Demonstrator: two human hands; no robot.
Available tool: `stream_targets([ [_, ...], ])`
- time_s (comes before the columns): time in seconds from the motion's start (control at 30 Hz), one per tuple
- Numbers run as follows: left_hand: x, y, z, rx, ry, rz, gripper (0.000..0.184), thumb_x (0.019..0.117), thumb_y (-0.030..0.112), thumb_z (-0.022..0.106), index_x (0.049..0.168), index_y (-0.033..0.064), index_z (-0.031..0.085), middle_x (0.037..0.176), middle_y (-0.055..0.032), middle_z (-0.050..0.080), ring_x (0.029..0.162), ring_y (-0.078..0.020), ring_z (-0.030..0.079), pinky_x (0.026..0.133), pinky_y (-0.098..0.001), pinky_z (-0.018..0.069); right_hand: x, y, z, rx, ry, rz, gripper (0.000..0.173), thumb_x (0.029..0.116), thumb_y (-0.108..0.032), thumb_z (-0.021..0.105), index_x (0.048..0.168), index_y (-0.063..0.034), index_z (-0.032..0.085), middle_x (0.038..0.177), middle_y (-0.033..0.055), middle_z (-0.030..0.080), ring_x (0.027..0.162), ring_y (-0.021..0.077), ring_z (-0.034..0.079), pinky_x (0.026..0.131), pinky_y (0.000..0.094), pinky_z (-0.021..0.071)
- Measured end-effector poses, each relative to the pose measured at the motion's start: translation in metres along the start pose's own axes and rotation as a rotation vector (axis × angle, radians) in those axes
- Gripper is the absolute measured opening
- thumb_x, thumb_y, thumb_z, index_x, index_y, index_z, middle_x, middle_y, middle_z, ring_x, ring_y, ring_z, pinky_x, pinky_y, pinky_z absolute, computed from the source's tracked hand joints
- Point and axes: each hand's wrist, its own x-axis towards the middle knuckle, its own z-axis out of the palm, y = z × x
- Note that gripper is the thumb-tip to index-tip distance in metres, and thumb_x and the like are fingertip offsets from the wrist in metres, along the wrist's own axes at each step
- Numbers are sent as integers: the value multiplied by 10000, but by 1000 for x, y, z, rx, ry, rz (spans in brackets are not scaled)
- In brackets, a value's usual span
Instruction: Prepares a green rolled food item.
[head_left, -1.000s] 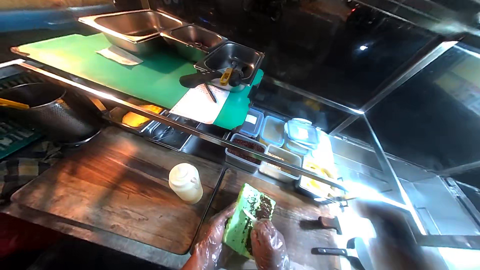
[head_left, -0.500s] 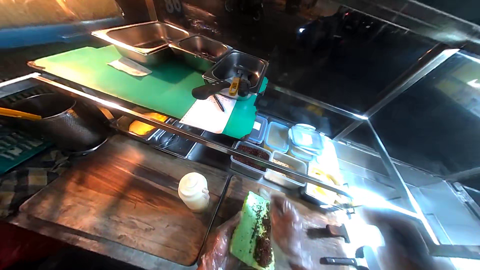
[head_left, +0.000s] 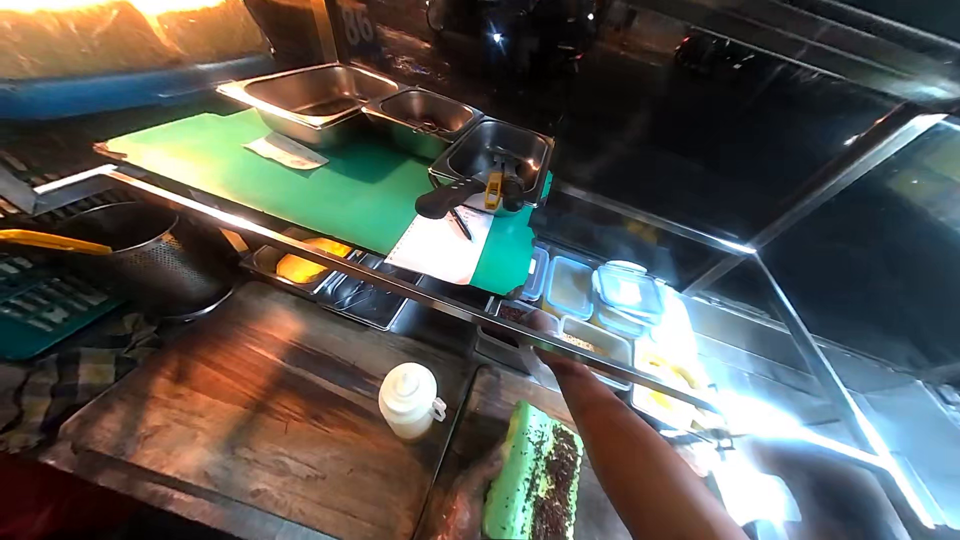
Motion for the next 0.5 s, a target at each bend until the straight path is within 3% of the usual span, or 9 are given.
stream_targets([
  [0.13,-1,-1,-1,-21,-7,0,390,1076,271,470,1332,27,636,1153,-216,720,1035,-312,721,905,-507,599,-11,9,3,19,97,97,403,997,-339,608,1136,26,709,1177,228,707,1136,373,672,973,578,514],
  [0.2,0,-3,-2,-43,-4,2,383,1077,261,459,1325,26,633,1148,-214,721,1031,-309,723,894,-505,604,-50,-3,-17,101,86,141,366,1033,-271,595,1219,36,667,1270,227,668,1232,359,619,1052,544,463],
  [0.23,0,-4,-3,-62,-9,-2,385,1074,263,467,1324,23,634,1151,-221,718,1036,-316,720,897,-515,601,-59,0,-20,143,127,111,344,1029,-246,603,1206,41,670,1249,228,676,1219,352,626,1052,529,468],
  [0.3,1,-4,-2,-94,-18,-26,394,1068,279,472,1319,22,633,1149,-230,715,1034,-331,718,892,-531,599,-44,22,-10,249,242,53,279,971,-242,670,1063,15,723,1086,186,729,1066,303,689,958,502,525],
  [0.4,1,-2,2,-96,-24,-48,407,1075,301,432,1315,35,625,1143,-224,715,1029,-331,719,882,-536,600,-43,36,-10,560,289,86,211,908,-172,755,989,21,724,974,158,736,921,254,701,871,469,557],
  [0.47,4,-3,-2,-68,-54,-22,424,1082,309,412,1326,32,621,1162,-224,710,1045,-329,714,896,-531,597,-59,47,-7,751,328,3,111,935,-106,708,932,4,695,814,98,691,700,160,650,664,356,568],
  [0.5,6,-5,-6,-61,-81,-11,430,1082,314,415,1327,30,624,1172,-228,706,1057,-330,710,909,-531,593,-73,55,-4,793,304,-55,111,980,-103,650,964,-4,697,806,78,679,675,127,627,638,314,557],
])
